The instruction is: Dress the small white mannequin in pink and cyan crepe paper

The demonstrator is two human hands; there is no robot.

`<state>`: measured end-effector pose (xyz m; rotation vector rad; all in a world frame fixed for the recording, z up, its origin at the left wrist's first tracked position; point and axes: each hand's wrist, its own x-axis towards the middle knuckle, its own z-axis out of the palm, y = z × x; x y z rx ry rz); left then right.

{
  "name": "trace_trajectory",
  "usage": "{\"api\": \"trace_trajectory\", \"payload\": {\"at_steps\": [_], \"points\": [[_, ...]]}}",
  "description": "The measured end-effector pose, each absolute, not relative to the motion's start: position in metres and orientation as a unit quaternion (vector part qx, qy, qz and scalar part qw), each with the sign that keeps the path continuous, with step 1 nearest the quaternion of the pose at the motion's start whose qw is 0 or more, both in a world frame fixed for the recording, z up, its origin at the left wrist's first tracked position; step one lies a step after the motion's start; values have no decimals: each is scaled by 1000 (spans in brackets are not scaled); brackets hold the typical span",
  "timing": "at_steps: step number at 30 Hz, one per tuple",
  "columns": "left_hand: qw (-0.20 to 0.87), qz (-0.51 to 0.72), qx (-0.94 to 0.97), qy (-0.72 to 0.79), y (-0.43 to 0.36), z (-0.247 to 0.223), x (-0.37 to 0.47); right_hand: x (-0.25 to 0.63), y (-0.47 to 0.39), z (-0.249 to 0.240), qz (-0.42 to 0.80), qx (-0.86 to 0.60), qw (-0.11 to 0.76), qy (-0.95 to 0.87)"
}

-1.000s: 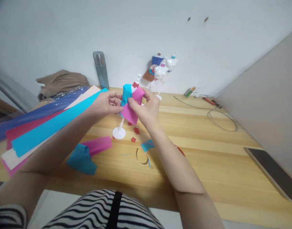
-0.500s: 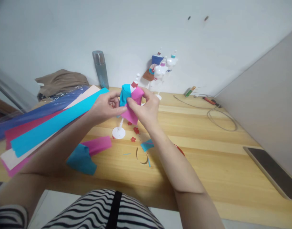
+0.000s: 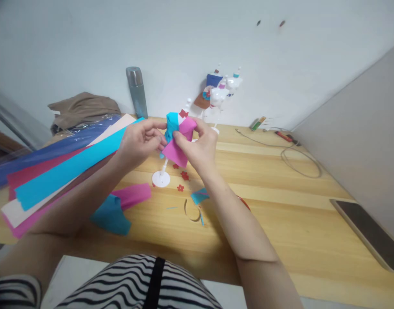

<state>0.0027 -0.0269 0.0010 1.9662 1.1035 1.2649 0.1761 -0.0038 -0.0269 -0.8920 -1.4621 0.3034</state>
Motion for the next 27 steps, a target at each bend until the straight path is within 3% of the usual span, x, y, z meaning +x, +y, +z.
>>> {"api": "trace_trajectory", "payload": {"at_steps": [5,11,15,20,27], "points": [[453,421,649,443,-22,19,0,177,-4,-28,126,-395,639,-648],[472,347,675,448,-22,32,-3,175,-7,-24,135,-387,643,-647],[412,344,717,445,-21,31,-2,175,-7,-26,131,-384,642,-651],[219,422,732,487,-19,18,1,176,-8,-25,135,-400,626,-656],[55,398,757,515,-32,13,3,175,-8,-25,138,-395,631,-653]]}}
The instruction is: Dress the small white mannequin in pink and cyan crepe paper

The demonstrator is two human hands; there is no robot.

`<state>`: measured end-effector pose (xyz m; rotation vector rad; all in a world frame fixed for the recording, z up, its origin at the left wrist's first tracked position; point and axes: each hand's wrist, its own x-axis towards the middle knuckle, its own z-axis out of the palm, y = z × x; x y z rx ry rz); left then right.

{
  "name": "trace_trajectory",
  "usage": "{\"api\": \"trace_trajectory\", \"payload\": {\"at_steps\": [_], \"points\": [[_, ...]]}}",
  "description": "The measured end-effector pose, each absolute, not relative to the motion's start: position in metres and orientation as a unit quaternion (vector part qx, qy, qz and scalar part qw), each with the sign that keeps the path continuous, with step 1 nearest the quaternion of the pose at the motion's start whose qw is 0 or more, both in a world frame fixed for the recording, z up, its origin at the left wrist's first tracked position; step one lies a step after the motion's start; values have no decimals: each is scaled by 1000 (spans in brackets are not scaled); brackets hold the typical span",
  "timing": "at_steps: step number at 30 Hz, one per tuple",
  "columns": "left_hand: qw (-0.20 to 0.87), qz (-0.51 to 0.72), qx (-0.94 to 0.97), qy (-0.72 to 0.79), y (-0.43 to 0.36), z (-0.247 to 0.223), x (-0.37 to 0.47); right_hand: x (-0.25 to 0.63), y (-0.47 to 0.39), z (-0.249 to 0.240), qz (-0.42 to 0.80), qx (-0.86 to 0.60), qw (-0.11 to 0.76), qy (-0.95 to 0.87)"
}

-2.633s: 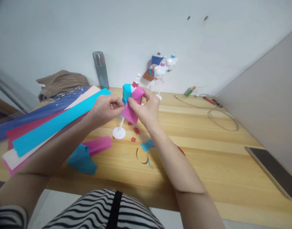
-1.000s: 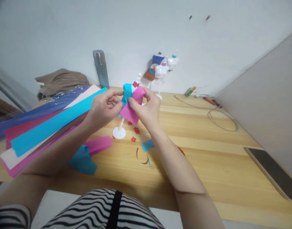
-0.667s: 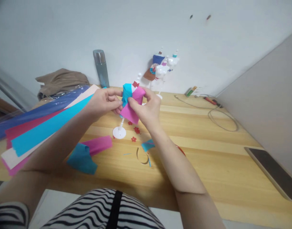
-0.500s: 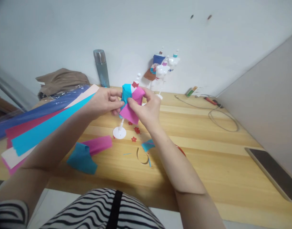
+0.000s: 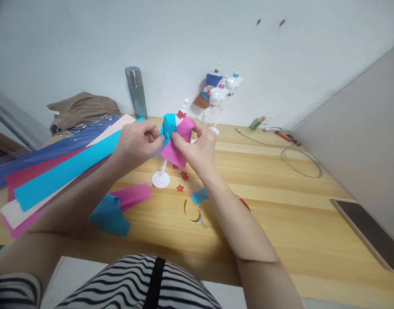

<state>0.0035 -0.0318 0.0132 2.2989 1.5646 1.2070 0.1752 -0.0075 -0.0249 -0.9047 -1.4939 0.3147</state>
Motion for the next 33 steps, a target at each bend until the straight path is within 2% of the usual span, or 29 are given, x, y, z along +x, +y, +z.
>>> {"api": "trace_trajectory", "payload": {"at_steps": [4,11,15,20,33], "points": [[39,394,748,533,-37,13,7,175,-8,-25,144,-388,629,-659],[111,415,755,495,-25,4,3,174,-8,-26,129,-399,624,-659],[107,433,734,513,-24,4,2,174,-7,-26,131,-390,632,-657],[148,418,741,504,-24,4,5,174,-7,-26,127,-399,625,-659],[52,391,783,481,-40,7,10,173,-8,-25,130,-400,628,-655]]}}
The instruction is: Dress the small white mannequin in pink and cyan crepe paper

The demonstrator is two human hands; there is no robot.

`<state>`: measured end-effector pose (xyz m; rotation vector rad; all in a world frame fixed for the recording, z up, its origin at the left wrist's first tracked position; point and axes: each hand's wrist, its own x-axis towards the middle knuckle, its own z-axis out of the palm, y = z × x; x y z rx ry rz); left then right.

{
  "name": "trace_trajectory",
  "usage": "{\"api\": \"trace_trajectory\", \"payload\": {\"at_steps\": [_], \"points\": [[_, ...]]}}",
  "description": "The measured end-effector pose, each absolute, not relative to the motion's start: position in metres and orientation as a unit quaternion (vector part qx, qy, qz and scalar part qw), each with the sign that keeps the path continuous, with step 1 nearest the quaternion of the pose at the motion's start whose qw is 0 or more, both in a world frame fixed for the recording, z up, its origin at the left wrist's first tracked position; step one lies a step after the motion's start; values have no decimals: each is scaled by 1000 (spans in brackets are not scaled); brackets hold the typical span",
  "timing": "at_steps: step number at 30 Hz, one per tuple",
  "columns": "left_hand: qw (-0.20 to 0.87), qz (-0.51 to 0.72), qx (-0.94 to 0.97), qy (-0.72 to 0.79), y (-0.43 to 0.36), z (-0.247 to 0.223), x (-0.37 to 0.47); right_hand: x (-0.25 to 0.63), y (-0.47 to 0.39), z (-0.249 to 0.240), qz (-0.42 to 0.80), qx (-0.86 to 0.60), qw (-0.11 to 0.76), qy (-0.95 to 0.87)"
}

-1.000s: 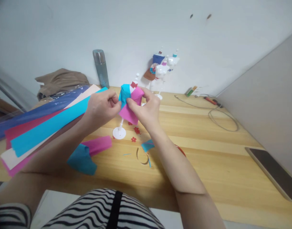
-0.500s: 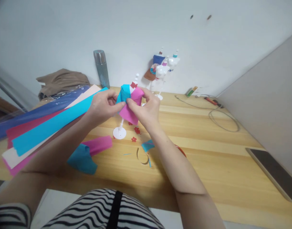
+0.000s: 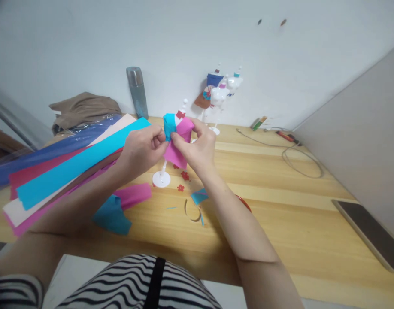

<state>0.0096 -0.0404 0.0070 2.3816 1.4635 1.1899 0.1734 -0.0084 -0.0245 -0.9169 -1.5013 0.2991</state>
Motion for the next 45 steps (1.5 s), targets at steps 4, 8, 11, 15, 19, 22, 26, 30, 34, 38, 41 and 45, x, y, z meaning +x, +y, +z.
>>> {"api": "trace_trajectory", "payload": {"at_steps": [4,8,11,15,19,22,26,30,34,38,41,45], "points": [[82,390,790,466,-40,6,8,174,-7,-26,129,-396,631,-655],[126,401,800,428,-38,1,3,174,-7,-26,122,-400,628,-656],[134,399,810,408,-38,2,0,173,-8,-25,121,-400,628,-656],[131,378,817,415,-40,9,-1,174,-8,-25,120,-408,622,-658],[155,377,803,434,-39,10,2,173,-8,-25,123,-411,627,-651],[147,388,795,442,-37,6,4,172,-8,-25,124,-411,625,-652],[138,397,792,443,-34,0,6,173,-8,-25,117,-408,627,-654],[118,418,795,425,-30,-3,6,175,-6,-26,107,-404,622,-662],[156,443,777,419,-26,-5,5,173,-6,-25,116,-395,633,-656],[228,455,743,435,-25,-6,6,172,-9,-22,141,-390,637,-650],[279,460,714,447,-27,-3,7,172,-10,-21,147,-395,636,-647],[332,450,686,465,-28,5,7,173,-10,-22,144,-399,628,-652]]}}
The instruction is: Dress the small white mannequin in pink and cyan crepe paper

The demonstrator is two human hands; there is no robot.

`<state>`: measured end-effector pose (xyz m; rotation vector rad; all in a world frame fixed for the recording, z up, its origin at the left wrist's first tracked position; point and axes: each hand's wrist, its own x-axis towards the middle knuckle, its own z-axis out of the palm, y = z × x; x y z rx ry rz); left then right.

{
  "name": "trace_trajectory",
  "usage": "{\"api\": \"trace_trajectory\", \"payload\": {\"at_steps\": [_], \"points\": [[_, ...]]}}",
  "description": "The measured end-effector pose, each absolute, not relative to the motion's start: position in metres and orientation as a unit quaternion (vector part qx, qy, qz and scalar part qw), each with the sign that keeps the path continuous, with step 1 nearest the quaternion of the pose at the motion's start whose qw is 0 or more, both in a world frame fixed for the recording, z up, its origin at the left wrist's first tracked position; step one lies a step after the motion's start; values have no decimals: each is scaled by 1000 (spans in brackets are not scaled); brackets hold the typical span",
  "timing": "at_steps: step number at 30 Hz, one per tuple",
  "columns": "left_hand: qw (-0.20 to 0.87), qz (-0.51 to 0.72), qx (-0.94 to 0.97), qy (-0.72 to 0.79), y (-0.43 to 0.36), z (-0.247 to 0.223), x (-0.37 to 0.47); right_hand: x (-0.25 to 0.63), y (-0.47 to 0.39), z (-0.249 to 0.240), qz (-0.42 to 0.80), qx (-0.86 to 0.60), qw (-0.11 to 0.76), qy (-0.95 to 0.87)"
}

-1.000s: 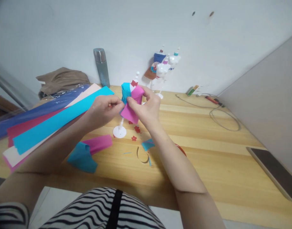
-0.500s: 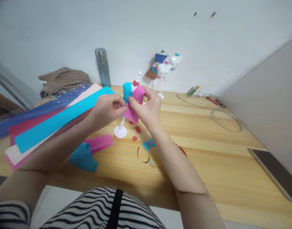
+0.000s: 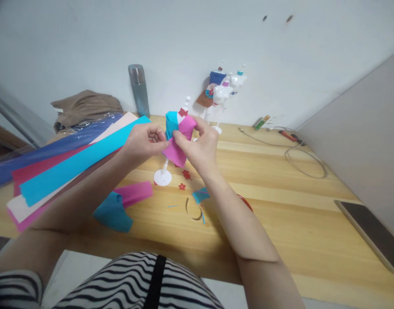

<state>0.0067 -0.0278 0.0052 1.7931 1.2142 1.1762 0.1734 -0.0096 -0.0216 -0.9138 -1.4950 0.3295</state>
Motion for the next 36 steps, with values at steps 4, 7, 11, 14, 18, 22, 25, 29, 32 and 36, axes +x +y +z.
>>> {"api": "trace_trajectory", "payload": {"at_steps": [4,7,11,14,18,22,25,29,32,36], "points": [[384,428,674,465,-24,10,4,173,-9,-22,146,-398,627,-653],[415,424,649,476,-22,11,4,172,-10,-22,154,-398,632,-646],[455,426,613,485,-23,15,5,170,-10,-20,168,-392,643,-637],[470,408,633,460,-25,19,4,170,-10,-21,163,-391,640,-640],[478,382,646,457,-24,19,1,171,-10,-22,172,-383,644,-640],[494,381,637,453,-22,19,-1,172,-11,-21,181,-379,636,-647],[516,380,624,446,-22,20,-1,174,-11,-21,193,-365,634,-653],[522,384,614,450,-22,22,-1,179,-9,-22,210,-344,625,-669],[531,397,607,438,-22,21,-1,182,-8,-23,219,-338,607,-686],[537,400,608,426,-21,20,-3,180,-6,-25,216,-347,596,-691]]}}
